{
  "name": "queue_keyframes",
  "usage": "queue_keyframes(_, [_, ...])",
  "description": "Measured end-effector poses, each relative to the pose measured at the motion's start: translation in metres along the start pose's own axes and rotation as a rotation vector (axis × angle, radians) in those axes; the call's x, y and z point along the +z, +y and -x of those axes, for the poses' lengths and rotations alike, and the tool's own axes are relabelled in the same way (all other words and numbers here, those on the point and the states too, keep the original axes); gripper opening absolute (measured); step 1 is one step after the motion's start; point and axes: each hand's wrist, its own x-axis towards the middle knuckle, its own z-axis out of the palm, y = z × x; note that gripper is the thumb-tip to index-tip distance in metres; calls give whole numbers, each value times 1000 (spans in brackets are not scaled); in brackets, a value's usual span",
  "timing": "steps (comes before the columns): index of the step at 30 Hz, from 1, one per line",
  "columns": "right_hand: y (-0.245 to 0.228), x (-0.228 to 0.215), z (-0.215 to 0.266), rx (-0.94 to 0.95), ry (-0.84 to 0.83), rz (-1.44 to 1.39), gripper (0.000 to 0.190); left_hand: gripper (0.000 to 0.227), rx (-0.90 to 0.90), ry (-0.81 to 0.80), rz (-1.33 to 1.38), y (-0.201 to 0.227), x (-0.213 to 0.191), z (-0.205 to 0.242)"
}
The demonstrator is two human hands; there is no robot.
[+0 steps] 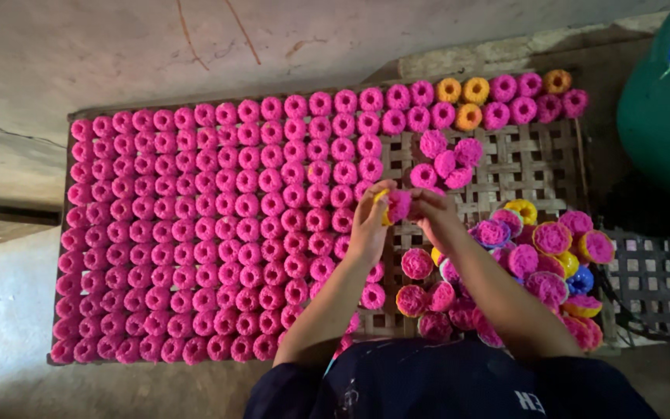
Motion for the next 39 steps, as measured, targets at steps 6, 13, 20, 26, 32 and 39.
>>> queue_keyframes(6, [0, 5, -12, -64, -172, 505, 27, 33, 130, 29, -537, 17, 18, 14])
queue_keyframes(13, [-24, 8, -70, 69, -100, 567, 34, 33, 94, 197, -99, 36, 3, 1])
queue_keyframes(20, [-19, -7, -107, -18, -53, 1036, 48, 31, 105, 168, 271, 28, -32, -13])
queue_keyframes(26, [5, -31, -154, -576, 126, 1228, 48, 27, 123, 154, 250, 26, -37, -2])
queue_keyframes(32, [14, -23, -176, -532, 281, 1254, 40, 27, 125, 197, 216, 35, -39, 9])
queue_keyframes(39, [-6, 18, -155, -399, 351, 1504, 46, 28, 92, 261, 193, 40, -39, 13])
